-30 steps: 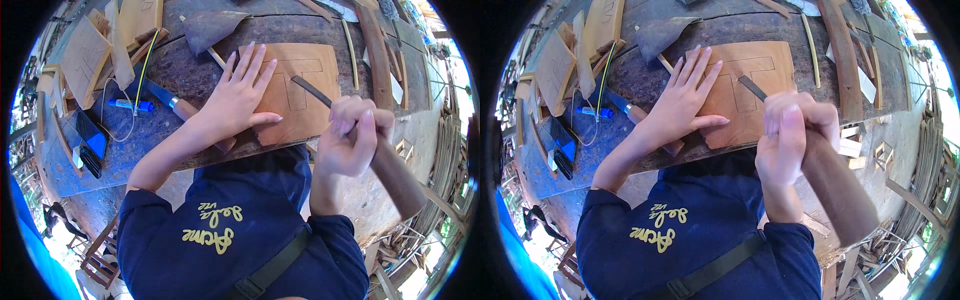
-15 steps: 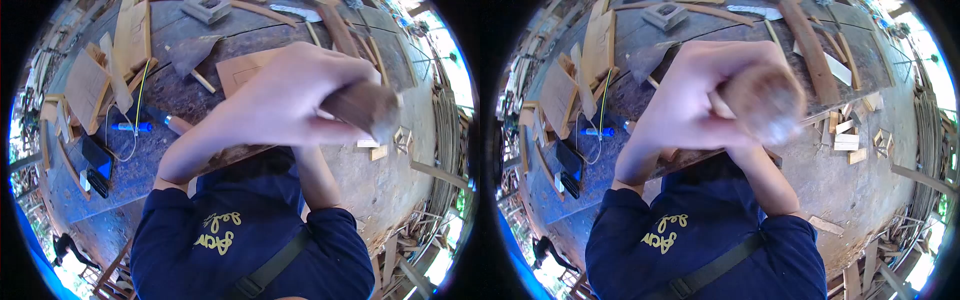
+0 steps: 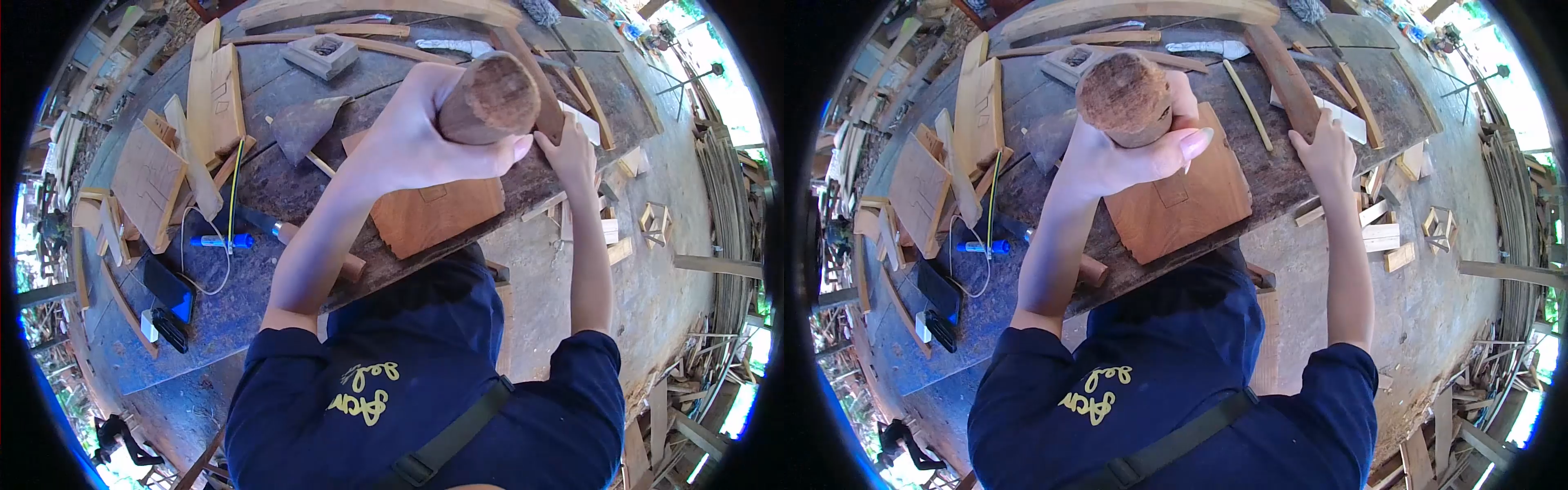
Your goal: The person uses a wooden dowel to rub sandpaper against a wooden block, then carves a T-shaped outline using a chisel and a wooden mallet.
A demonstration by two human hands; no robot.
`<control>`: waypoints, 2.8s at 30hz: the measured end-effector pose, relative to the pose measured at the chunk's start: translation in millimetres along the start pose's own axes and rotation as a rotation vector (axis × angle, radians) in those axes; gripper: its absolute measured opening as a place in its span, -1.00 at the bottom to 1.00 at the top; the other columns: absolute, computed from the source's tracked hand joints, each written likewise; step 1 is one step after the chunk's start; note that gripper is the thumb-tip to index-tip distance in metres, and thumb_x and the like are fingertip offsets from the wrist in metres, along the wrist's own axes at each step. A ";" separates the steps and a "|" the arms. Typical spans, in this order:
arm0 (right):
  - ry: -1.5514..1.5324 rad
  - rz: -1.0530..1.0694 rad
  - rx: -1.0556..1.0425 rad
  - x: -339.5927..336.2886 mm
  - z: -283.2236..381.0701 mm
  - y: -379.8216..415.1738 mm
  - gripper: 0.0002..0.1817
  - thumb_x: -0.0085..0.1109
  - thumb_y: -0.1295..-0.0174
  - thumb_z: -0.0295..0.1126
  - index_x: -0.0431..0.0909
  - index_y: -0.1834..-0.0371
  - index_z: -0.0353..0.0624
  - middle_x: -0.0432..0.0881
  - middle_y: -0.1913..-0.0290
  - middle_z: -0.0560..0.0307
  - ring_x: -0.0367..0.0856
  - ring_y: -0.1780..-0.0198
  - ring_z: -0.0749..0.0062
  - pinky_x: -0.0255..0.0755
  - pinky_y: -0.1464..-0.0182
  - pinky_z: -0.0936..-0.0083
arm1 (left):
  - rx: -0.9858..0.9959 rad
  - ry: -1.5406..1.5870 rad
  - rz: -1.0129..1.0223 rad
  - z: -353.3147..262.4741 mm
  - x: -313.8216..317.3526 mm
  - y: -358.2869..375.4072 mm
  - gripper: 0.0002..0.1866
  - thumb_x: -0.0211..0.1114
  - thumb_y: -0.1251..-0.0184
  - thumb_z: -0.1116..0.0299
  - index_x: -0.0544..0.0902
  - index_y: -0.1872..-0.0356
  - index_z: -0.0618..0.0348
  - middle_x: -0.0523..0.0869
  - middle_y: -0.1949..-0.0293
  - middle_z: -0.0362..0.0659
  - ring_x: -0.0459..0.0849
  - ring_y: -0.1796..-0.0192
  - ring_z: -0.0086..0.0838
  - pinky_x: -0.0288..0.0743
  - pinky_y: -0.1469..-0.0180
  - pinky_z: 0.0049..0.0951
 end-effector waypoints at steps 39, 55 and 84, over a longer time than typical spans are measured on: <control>-0.446 -0.096 -0.652 -250.4 73.2 148.3 -0.55 0.09 -0.20 -0.46 0.37 -0.14 -0.47 0.57 0.12 -0.04 0.55 0.11 0.46 0.41 -0.10 0.60 | -0.068 0.037 -0.008 -6.5 16.0 0.9 -0.82 0.48 -0.17 0.39 0.64 0.43 0.23 0.56 0.56 -0.43 0.39 0.47 -0.80 0.23 0.44 -0.60; -0.591 -0.156 -0.527 -282.4 46.2 138.3 -0.26 0.12 -0.21 -0.22 0.28 -0.44 -0.38 0.62 -0.09 -0.25 0.67 0.24 0.34 0.49 0.12 0.45 | -0.074 0.013 -0.022 3.8 7.0 -0.4 -0.81 0.45 -0.19 0.33 0.70 0.32 0.25 0.67 0.50 -0.35 0.54 0.44 -0.74 0.39 0.36 -0.64; -0.224 0.095 -0.427 -240.4 84.3 144.9 -0.14 0.33 -0.13 -0.40 0.17 -0.54 -0.32 0.49 -0.25 -0.26 0.42 -0.34 0.15 0.14 -0.42 0.24 | -0.014 -0.037 0.029 6.5 16.4 0.2 -0.77 0.43 -0.04 0.32 0.68 0.40 0.30 0.54 0.60 -0.34 0.44 0.51 -0.70 0.28 0.46 -0.52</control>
Point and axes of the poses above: each hand's wrist, its own y-axis away from the middle knuckle, its own x-axis out of the palm, z = x × y, the point moved 3 cm from there along -y, towards the middle knuckle
